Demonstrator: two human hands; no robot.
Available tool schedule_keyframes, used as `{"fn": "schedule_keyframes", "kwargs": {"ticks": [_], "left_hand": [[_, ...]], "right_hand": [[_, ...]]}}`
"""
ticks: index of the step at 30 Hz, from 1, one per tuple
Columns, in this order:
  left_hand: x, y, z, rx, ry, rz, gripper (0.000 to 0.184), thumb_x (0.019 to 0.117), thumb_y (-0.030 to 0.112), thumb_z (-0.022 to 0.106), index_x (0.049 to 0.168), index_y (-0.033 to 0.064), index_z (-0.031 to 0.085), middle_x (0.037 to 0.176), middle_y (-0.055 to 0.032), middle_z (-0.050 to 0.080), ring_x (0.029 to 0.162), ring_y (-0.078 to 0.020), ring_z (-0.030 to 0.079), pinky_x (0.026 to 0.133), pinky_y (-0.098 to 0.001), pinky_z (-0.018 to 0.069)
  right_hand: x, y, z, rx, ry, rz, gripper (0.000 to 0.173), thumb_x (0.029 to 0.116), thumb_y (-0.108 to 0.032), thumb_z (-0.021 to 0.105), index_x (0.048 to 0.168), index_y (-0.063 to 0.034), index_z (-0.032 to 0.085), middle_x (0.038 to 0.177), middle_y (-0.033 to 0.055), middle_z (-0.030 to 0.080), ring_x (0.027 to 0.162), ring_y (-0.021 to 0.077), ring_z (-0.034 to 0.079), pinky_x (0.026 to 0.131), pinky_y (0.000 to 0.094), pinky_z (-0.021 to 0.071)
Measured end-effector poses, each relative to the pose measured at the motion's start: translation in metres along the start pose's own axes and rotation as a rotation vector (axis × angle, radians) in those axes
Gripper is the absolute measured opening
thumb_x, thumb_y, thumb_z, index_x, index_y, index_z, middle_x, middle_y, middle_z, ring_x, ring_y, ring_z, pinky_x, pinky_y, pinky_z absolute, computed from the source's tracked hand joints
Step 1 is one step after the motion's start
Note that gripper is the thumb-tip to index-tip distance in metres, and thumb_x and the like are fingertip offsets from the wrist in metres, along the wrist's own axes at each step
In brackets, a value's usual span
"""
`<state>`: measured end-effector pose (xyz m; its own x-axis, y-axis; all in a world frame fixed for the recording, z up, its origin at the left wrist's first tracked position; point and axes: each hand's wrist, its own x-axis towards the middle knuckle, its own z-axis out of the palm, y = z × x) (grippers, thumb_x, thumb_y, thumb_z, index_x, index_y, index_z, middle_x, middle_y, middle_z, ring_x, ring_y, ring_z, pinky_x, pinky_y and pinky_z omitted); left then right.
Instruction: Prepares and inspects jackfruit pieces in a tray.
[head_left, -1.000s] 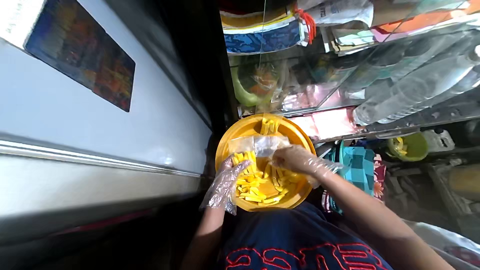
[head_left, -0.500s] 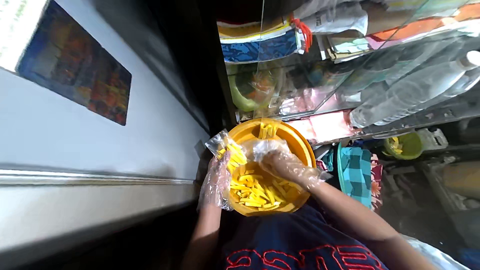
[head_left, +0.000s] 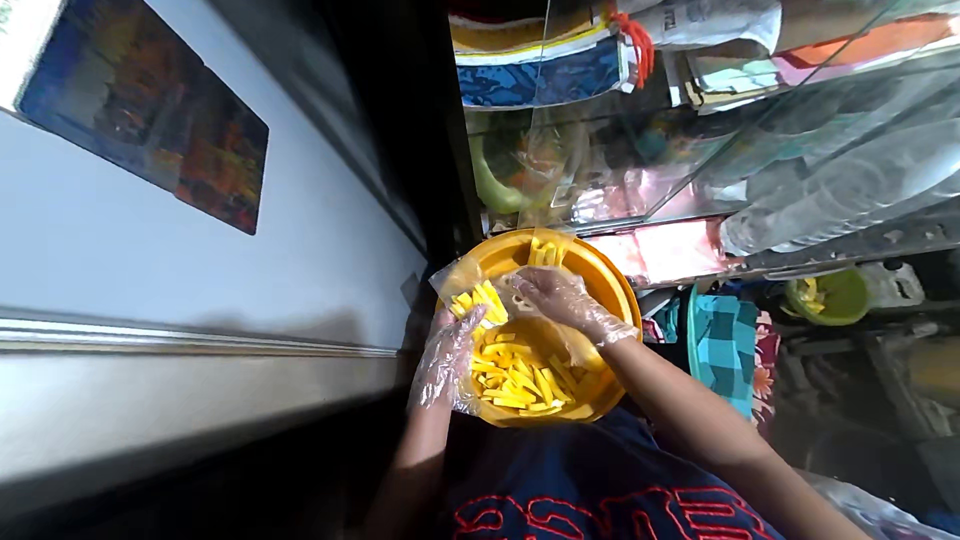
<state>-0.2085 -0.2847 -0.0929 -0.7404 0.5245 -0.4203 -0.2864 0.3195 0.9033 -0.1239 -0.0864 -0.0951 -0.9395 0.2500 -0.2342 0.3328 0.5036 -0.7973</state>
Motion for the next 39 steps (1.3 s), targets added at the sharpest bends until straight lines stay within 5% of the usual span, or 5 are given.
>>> {"fn": "schedule_keyframes", "kwargs": {"ticks": [11, 16, 21, 27, 39], "left_hand": [[-0.003, 0.018, 0.017, 0.094, -0.031, 0.138, 0.039, 0.0994, 0.015, 0.064, 0.138, 0.0122, 0.056, 0.12, -0.0055, 0.068, 0.103, -0.0109, 0.066, 0.092, -0.0324, 0.0555], [-0.027, 0.022, 0.033, 0.251, 0.139, 0.244, 0.067, 0.0972, 0.019, 0.067, 0.154, 0.0004, 0.036, 0.16, -0.0199, 0.036, 0.14, -0.0251, 0.047, 0.113, -0.038, 0.0418], [-0.022, 0.005, 0.045, -0.017, 0.031, 0.135, 0.059, 0.0971, 0.022, 0.064, 0.147, -0.0004, 0.041, 0.13, -0.015, 0.06, 0.115, -0.0132, 0.061, 0.099, -0.0295, 0.0515], [0.005, 0.003, 0.035, -0.29, -0.01, -0.05, 0.042, 0.1041, 0.018, 0.056, 0.143, 0.0053, 0.045, 0.124, -0.0073, 0.063, 0.106, -0.0102, 0.064, 0.093, -0.0304, 0.0549], [0.073, 0.029, 0.035, 0.442, -0.005, 0.132, 0.042, 0.0975, 0.031, 0.069, 0.129, 0.0046, 0.063, 0.115, -0.0182, 0.07, 0.108, -0.0313, 0.067, 0.097, -0.0555, 0.052]], "right_hand": [[-0.015, -0.008, 0.018, 0.743, -0.147, 0.041, 0.025, 0.0982, -0.001, 0.062, 0.123, -0.0009, 0.057, 0.093, 0.0027, 0.068, 0.078, 0.0057, 0.066, 0.075, 0.0234, 0.0583], [-0.028, -0.024, 0.029, 0.349, 0.242, 0.101, 0.031, 0.0966, -0.012, 0.069, 0.123, 0.0029, 0.062, 0.098, 0.0151, 0.071, 0.082, 0.0203, 0.069, 0.08, 0.0409, 0.0582], [-0.041, -0.029, 0.049, 0.091, 0.242, -0.067, 0.037, 0.0933, -0.014, 0.068, 0.125, 0.005, 0.065, 0.12, 0.0227, 0.067, 0.108, 0.0308, 0.068, 0.096, 0.0468, 0.0562], [-0.05, -0.016, 0.032, 0.167, 0.215, -0.076, 0.026, 0.0998, -0.019, 0.061, 0.114, -0.0004, 0.073, 0.116, 0.0167, 0.07, 0.103, 0.0234, 0.07, 0.093, 0.0413, 0.057], [0.019, 0.018, 0.009, -0.483, 0.079, 0.056, 0.025, 0.0956, -0.022, 0.068, 0.117, -0.0106, 0.073, 0.118, 0.0144, 0.07, 0.108, 0.0373, 0.068, 0.086, 0.062, 0.0544]]}}
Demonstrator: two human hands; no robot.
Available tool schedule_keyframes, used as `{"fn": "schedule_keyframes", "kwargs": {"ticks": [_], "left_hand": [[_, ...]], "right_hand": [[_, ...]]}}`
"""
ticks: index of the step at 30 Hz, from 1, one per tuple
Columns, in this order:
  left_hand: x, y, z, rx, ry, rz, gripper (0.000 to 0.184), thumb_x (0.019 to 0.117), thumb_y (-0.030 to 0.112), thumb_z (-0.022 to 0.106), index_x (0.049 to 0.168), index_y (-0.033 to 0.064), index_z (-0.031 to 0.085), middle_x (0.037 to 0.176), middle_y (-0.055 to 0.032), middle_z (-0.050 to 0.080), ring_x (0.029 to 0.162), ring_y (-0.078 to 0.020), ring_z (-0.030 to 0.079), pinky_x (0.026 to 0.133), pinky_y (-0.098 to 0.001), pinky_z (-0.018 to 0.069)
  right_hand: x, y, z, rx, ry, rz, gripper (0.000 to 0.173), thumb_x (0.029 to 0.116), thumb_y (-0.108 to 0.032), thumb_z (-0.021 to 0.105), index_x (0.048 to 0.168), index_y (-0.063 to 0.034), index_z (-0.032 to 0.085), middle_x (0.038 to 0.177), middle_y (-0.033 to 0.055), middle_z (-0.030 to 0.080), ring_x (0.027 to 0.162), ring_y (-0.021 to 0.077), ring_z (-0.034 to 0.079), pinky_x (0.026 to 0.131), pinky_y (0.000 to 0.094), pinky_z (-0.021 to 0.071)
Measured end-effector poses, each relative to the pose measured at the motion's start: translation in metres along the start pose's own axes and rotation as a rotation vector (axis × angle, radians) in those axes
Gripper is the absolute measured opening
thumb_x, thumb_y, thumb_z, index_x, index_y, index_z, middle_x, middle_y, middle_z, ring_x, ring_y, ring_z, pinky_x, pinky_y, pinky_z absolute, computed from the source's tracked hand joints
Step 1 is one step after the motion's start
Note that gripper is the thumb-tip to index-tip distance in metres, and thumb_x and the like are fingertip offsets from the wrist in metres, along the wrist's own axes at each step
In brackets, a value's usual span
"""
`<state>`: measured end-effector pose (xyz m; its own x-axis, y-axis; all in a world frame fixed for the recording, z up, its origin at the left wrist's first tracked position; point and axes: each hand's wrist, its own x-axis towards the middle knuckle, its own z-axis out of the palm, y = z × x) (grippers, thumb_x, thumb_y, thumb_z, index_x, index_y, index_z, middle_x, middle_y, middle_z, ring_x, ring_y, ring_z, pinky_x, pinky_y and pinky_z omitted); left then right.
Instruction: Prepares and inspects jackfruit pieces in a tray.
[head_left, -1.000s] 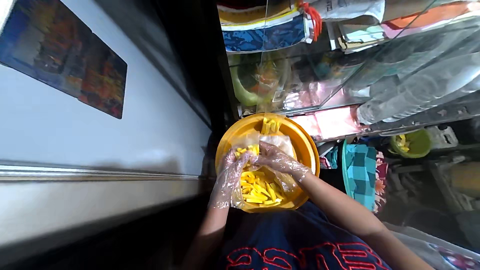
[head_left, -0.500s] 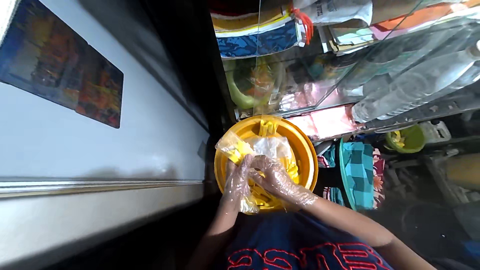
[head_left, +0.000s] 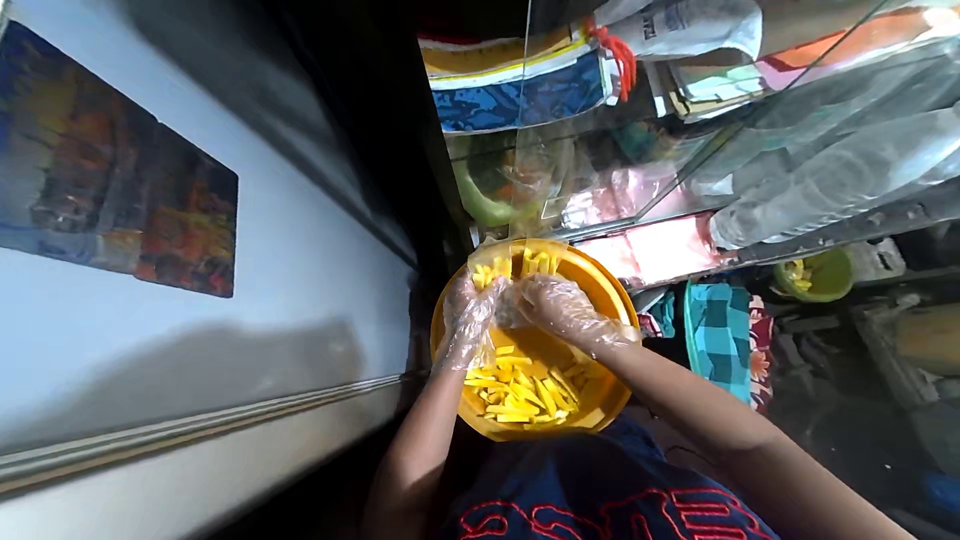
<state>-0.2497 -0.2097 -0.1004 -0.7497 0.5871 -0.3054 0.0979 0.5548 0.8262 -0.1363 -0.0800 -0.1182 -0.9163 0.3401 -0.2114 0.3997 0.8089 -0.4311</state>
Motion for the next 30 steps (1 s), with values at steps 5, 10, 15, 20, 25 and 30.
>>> {"fn": "schedule_keyframes", "kwargs": {"ticks": [5, 10, 15, 20, 25, 30], "left_hand": [[0.023, 0.002, 0.008, 0.181, -0.005, -0.088, 0.052, 0.0979, 0.035, 0.068, 0.139, 0.0044, 0.057, 0.126, -0.0189, 0.067, 0.122, -0.0327, 0.062, 0.107, -0.0556, 0.0454], [0.036, 0.0, 0.011, 0.215, -0.104, -0.006, 0.054, 0.0977, 0.035, 0.068, 0.137, 0.0002, 0.056, 0.127, -0.0216, 0.065, 0.122, -0.0338, 0.061, 0.107, -0.0547, 0.0454], [0.038, 0.009, 0.022, 0.328, -0.124, 0.058, 0.053, 0.099, 0.029, 0.067, 0.142, 0.0009, 0.054, 0.143, -0.0222, 0.056, 0.134, -0.037, 0.052, 0.113, -0.0549, 0.0396], [0.018, -0.003, 0.029, 0.482, -0.001, 0.214, 0.048, 0.1025, 0.034, 0.061, 0.144, 0.0103, 0.055, 0.143, -0.0191, 0.057, 0.129, -0.0395, 0.056, 0.105, -0.0591, 0.0452], [0.011, -0.007, 0.022, 0.491, 0.079, 0.164, 0.061, 0.1005, 0.037, 0.064, 0.153, 0.0124, 0.043, 0.151, -0.023, 0.045, 0.128, -0.0439, 0.055, 0.101, -0.06, 0.0488], [0.016, -0.003, 0.015, 0.351, 0.136, 0.003, 0.066, 0.0952, 0.033, 0.073, 0.15, 0.0093, 0.044, 0.143, -0.0234, 0.053, 0.121, -0.0406, 0.06, 0.096, -0.0598, 0.0503]], "right_hand": [[0.01, -0.01, 0.005, -0.163, -0.173, 0.046, 0.044, 0.0944, -0.029, 0.07, 0.133, -0.0083, 0.064, 0.125, 0.0185, 0.065, 0.112, 0.0406, 0.064, 0.081, 0.062, 0.0542], [0.008, 0.006, 0.012, -0.141, -0.197, 0.023, 0.047, 0.0928, -0.028, 0.072, 0.135, -0.0082, 0.064, 0.131, 0.0177, 0.063, 0.121, 0.0396, 0.06, 0.088, 0.0611, 0.0529], [0.001, 0.012, 0.01, -0.096, -0.198, -0.015, 0.043, 0.0944, -0.026, 0.07, 0.132, -0.005, 0.065, 0.134, 0.0187, 0.062, 0.124, 0.0391, 0.058, 0.099, 0.06, 0.048], [-0.002, 0.018, 0.009, -0.081, -0.213, -0.022, 0.039, 0.0947, -0.022, 0.07, 0.129, -0.0045, 0.067, 0.132, 0.0184, 0.063, 0.123, 0.0384, 0.059, 0.1, 0.0571, 0.0487], [-0.005, 0.025, 0.009, -0.052, -0.154, -0.037, 0.039, 0.0931, -0.022, 0.071, 0.13, -0.0084, 0.067, 0.125, 0.0182, 0.066, 0.119, 0.0375, 0.061, 0.098, 0.0557, 0.0508], [-0.007, 0.02, 0.004, -0.013, -0.103, 0.034, 0.047, 0.0912, -0.036, 0.076, 0.128, -0.0078, 0.067, 0.123, 0.0202, 0.065, 0.117, 0.0404, 0.061, 0.094, 0.0585, 0.052]]}}
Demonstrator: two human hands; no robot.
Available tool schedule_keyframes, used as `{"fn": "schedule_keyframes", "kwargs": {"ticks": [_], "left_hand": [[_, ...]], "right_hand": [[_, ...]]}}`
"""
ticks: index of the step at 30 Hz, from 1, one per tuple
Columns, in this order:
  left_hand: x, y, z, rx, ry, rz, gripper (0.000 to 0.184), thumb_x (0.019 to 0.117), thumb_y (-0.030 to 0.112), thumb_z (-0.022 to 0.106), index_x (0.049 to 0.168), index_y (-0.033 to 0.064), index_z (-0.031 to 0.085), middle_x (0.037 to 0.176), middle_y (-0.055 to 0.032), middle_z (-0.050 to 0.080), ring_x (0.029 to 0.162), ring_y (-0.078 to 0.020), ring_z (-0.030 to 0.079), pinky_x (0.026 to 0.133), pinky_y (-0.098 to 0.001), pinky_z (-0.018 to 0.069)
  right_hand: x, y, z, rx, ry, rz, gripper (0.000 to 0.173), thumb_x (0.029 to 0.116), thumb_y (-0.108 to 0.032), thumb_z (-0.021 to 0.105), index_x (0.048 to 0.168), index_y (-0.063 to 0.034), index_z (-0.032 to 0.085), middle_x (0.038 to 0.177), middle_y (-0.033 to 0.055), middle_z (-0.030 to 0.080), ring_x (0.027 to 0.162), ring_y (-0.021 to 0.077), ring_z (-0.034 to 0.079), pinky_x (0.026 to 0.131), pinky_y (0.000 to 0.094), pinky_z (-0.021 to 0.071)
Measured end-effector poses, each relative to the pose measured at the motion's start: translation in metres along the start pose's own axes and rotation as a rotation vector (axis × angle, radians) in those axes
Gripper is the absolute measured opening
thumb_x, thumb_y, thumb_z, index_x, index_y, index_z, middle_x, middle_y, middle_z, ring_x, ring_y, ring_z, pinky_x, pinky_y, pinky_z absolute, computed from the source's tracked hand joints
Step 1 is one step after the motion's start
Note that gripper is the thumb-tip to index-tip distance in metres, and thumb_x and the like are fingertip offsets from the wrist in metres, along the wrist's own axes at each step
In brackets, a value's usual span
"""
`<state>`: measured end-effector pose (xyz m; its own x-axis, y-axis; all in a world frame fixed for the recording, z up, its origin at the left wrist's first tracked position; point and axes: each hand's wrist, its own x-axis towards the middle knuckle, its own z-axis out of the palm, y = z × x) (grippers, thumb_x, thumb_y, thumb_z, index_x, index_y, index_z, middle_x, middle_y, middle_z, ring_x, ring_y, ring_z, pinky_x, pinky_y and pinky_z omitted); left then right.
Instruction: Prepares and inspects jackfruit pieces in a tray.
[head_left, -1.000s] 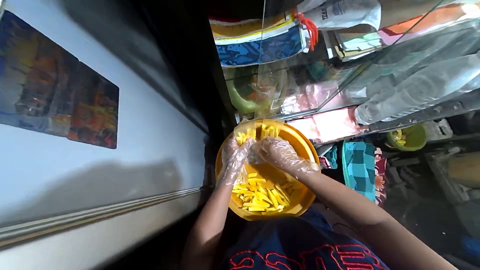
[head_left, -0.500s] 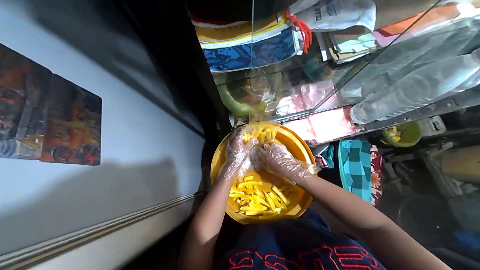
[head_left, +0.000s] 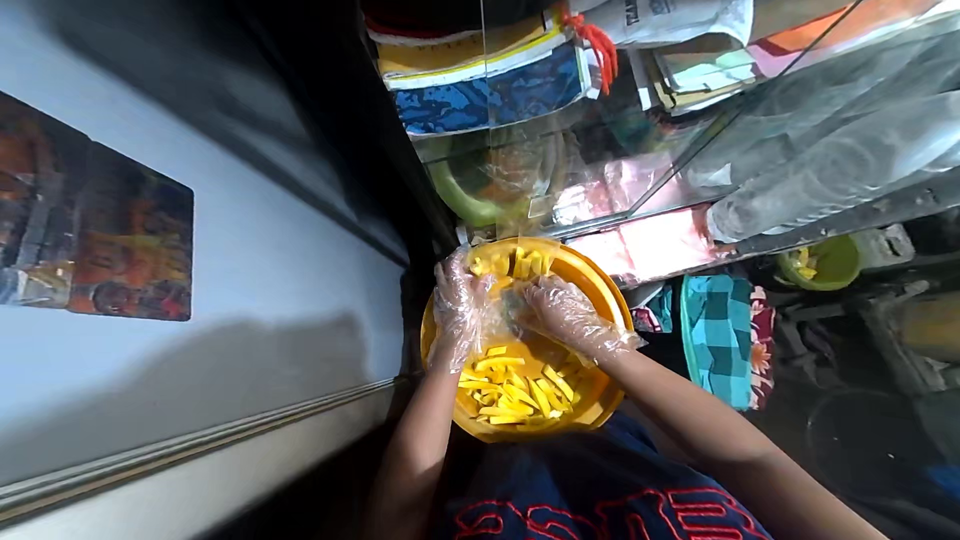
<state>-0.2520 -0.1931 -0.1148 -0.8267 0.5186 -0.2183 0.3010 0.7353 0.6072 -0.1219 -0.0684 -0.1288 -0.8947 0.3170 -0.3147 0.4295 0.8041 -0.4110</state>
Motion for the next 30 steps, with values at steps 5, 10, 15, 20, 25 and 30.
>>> {"fn": "schedule_keyframes", "kwargs": {"ticks": [5, 10, 15, 20, 25, 30], "left_hand": [[-0.012, -0.011, -0.012, -0.008, -0.005, -0.113, 0.06, 0.0935, 0.031, 0.074, 0.14, 0.0016, 0.05, 0.127, -0.0208, 0.064, 0.115, -0.036, 0.063, 0.097, -0.0576, 0.0499], [-0.031, -0.027, -0.015, 0.121, -0.13, -0.092, 0.046, 0.0986, 0.035, 0.067, 0.136, 0.0094, 0.06, 0.126, -0.0143, 0.067, 0.117, -0.0323, 0.065, 0.101, -0.0559, 0.0499], [-0.042, -0.021, -0.019, 0.236, -0.264, -0.058, 0.058, 0.0972, 0.037, 0.069, 0.148, 0.016, 0.052, 0.14, -0.0149, 0.06, 0.129, -0.0345, 0.058, 0.107, -0.0565, 0.0452], [-0.04, -0.014, -0.003, 0.277, -0.312, -0.058, 0.071, 0.0931, 0.042, 0.073, 0.149, 0.0062, 0.047, 0.139, -0.0224, 0.058, 0.128, -0.0404, 0.057, 0.107, -0.0584, 0.0445], [-0.03, -0.022, 0.008, 0.16, -0.338, -0.1, 0.057, 0.099, 0.033, 0.066, 0.147, 0.0081, 0.049, 0.129, -0.0202, 0.065, 0.121, -0.0393, 0.061, 0.101, -0.0614, 0.0472], [-0.033, -0.02, -0.003, 0.173, -0.317, -0.048, 0.034, 0.1031, 0.029, 0.059, 0.132, 0.0129, 0.064, 0.122, -0.013, 0.069, 0.117, -0.0306, 0.065, 0.103, -0.0548, 0.0485]], "right_hand": [[0.005, 0.002, 0.011, 0.002, 0.019, 0.021, 0.061, 0.0835, -0.032, 0.083, 0.135, -0.0057, 0.063, 0.124, 0.0248, 0.063, 0.117, 0.0447, 0.059, 0.095, 0.0616, 0.05], [0.005, 0.01, 0.013, 0.049, 0.122, -0.024, 0.026, 0.0939, -0.021, 0.071, 0.116, -0.0083, 0.072, 0.112, 0.0203, 0.068, 0.109, 0.0409, 0.064, 0.091, 0.0583, 0.0532], [0.002, 0.013, 0.009, 0.051, 0.168, -0.048, 0.017, 0.0961, -0.019, 0.068, 0.109, -0.0102, 0.074, 0.107, 0.0186, 0.069, 0.104, 0.0392, 0.066, 0.087, 0.058, 0.0547], [-0.006, 0.011, -0.001, 0.079, 0.187, -0.009, 0.016, 0.0977, -0.019, 0.066, 0.107, -0.0086, 0.072, 0.102, 0.0168, 0.07, 0.098, 0.0362, 0.069, 0.084, 0.0557, 0.0564], [-0.019, 0.008, -0.006, 0.053, -0.059, 0.197, 0.049, 0.0866, -0.031, 0.081, 0.127, -0.0071, 0.066, 0.123, 0.0248, 0.063, 0.114, 0.043, 0.062, 0.093, 0.0601, 0.0526], [-0.015, 0.016, -0.002, 0.044, -0.044, 0.229, 0.038, 0.0919, -0.022, 0.073, 0.126, -0.0059, 0.067, 0.122, 0.0245, 0.063, 0.115, 0.0423, 0.062, 0.094, 0.059, 0.0521]]}}
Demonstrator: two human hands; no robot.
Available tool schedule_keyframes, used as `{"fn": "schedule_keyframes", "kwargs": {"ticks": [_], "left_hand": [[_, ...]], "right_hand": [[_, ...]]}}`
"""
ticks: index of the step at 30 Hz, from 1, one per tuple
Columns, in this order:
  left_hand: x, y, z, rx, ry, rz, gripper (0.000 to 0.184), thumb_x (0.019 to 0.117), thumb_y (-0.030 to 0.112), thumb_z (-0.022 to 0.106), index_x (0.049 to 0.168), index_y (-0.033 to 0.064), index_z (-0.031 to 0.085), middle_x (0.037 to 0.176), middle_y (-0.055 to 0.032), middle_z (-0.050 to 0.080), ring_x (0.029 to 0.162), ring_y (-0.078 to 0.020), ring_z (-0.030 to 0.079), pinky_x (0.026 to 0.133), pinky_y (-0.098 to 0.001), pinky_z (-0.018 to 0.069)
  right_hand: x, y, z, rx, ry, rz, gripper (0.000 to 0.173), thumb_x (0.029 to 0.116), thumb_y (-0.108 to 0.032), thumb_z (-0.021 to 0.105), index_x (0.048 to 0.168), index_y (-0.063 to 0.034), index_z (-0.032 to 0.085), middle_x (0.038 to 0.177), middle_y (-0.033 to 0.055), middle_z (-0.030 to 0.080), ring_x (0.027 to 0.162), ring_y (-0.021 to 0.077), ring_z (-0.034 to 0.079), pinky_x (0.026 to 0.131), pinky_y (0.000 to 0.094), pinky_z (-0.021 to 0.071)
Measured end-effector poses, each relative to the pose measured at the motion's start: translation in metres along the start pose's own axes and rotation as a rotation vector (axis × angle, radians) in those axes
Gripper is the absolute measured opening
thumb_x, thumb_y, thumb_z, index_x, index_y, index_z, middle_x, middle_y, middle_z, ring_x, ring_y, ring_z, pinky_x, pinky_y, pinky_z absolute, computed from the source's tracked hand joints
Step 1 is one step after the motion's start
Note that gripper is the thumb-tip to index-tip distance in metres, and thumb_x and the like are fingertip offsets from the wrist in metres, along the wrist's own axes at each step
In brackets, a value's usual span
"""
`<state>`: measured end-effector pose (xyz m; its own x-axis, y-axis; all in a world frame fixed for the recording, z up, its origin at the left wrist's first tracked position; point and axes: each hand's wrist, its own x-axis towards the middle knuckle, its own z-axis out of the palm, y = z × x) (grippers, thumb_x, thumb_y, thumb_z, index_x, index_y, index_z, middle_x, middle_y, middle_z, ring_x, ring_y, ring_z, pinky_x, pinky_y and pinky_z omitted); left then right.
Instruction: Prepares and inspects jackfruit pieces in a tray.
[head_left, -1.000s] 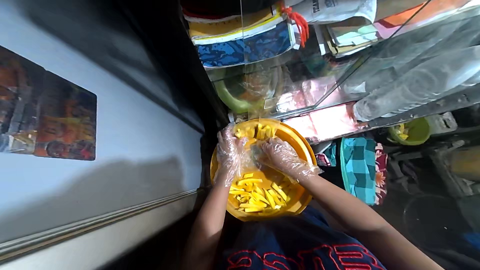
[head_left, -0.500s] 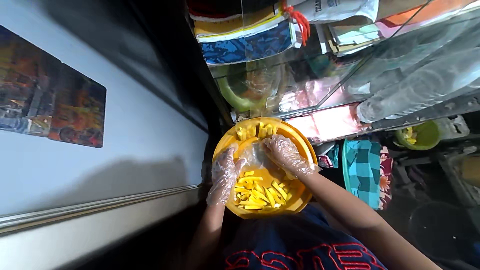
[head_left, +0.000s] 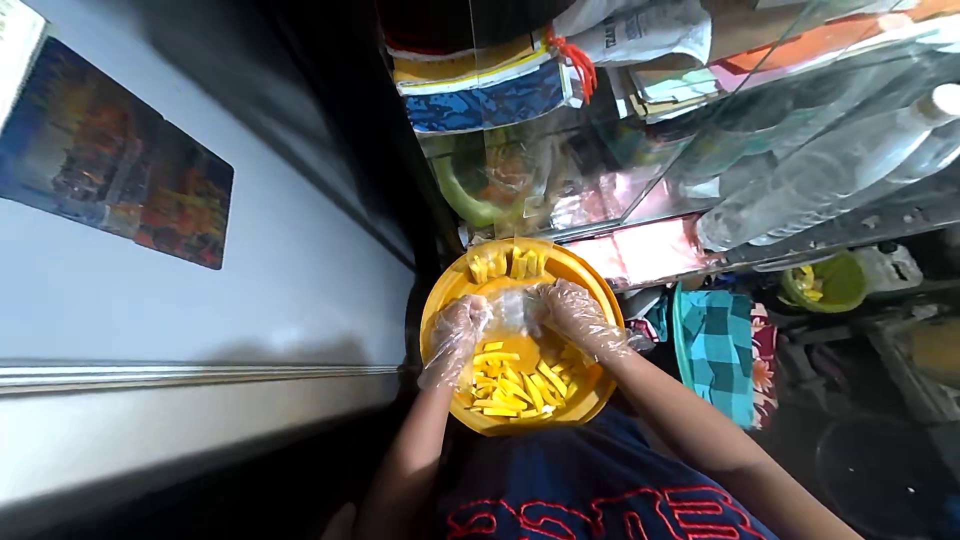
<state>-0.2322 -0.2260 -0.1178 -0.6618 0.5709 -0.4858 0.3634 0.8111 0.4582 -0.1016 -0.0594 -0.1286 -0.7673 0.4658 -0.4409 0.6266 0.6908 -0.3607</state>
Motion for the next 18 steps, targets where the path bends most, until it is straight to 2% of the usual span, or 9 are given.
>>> {"fn": "schedule_keyframes", "kwargs": {"ticks": [2, 4, 8, 11, 14, 18], "left_hand": [[-0.002, 0.0, -0.004, 0.037, 0.022, 0.022, 0.031, 0.1043, 0.028, 0.056, 0.129, 0.0137, 0.067, 0.125, -0.0128, 0.068, 0.12, -0.0308, 0.063, 0.104, -0.055, 0.0475], [-0.004, -0.001, -0.006, 0.009, 0.038, 0.059, 0.03, 0.1044, 0.026, 0.056, 0.128, 0.0106, 0.067, 0.129, -0.0146, 0.066, 0.123, -0.0318, 0.061, 0.106, -0.0542, 0.046], [-0.014, -0.005, -0.01, -0.14, 0.077, 0.05, 0.031, 0.1045, 0.024, 0.057, 0.128, 0.0037, 0.061, 0.12, -0.0183, 0.068, 0.116, -0.034, 0.064, 0.102, -0.0565, 0.0484], [-0.015, -0.006, -0.009, -0.198, 0.125, 0.044, 0.032, 0.1028, 0.023, 0.06, 0.127, 0.0028, 0.062, 0.12, -0.0185, 0.068, 0.115, -0.033, 0.065, 0.102, -0.055, 0.0485], [-0.011, -0.006, -0.003, -0.105, 0.178, 0.066, 0.031, 0.104, 0.027, 0.059, 0.125, 0.0064, 0.066, 0.122, -0.0176, 0.068, 0.116, -0.0349, 0.064, 0.101, -0.0571, 0.0489], [-0.003, -0.008, 0.002, 0.05, 0.207, 0.119, 0.032, 0.1062, 0.024, 0.053, 0.128, 0.0062, 0.067, 0.129, -0.0178, 0.066, 0.125, -0.0351, 0.06, 0.108, -0.0539, 0.0451]], "right_hand": [[0.0, 0.003, 0.0, -0.003, 0.042, -0.041, 0.025, 0.0963, -0.021, 0.068, 0.114, -0.0045, 0.071, 0.114, 0.0227, 0.067, 0.111, 0.0408, 0.064, 0.092, 0.0583, 0.0529], [0.0, 0.006, 0.001, 0.009, 0.057, -0.073, 0.022, 0.0975, -0.021, 0.066, 0.11, -0.0044, 0.072, 0.11, 0.0223, 0.068, 0.108, 0.0406, 0.065, 0.092, 0.0585, 0.0529], [-0.004, 0.009, -0.004, 0.163, 0.074, -0.053, 0.023, 0.0969, -0.024, 0.069, 0.109, -0.0055, 0.072, 0.109, 0.0192, 0.069, 0.106, 0.0386, 0.066, 0.092, 0.059, 0.0519], [-0.004, 0.014, -0.007, 0.29, 0.099, -0.04, 0.02, 0.0978, -0.019, 0.068, 0.11, -0.0026, 0.071, 0.108, 0.0215, 0.07, 0.104, 0.0399, 0.067, 0.091, 0.0611, 0.0513], [-0.006, 0.015, -0.008, 0.268, 0.181, -0.073, 0.019, 0.0984, -0.019, 0.067, 0.107, -0.0035, 0.072, 0.106, 0.0202, 0.07, 0.102, 0.0391, 0.067, 0.09, 0.0606, 0.0522], [-0.008, 0.011, -0.008, 0.199, 0.268, -0.072, 0.014, 0.0971, -0.012, 0.066, 0.108, -0.0057, 0.073, 0.105, 0.0198, 0.071, 0.101, 0.0395, 0.068, 0.089, 0.0608, 0.053]]}}
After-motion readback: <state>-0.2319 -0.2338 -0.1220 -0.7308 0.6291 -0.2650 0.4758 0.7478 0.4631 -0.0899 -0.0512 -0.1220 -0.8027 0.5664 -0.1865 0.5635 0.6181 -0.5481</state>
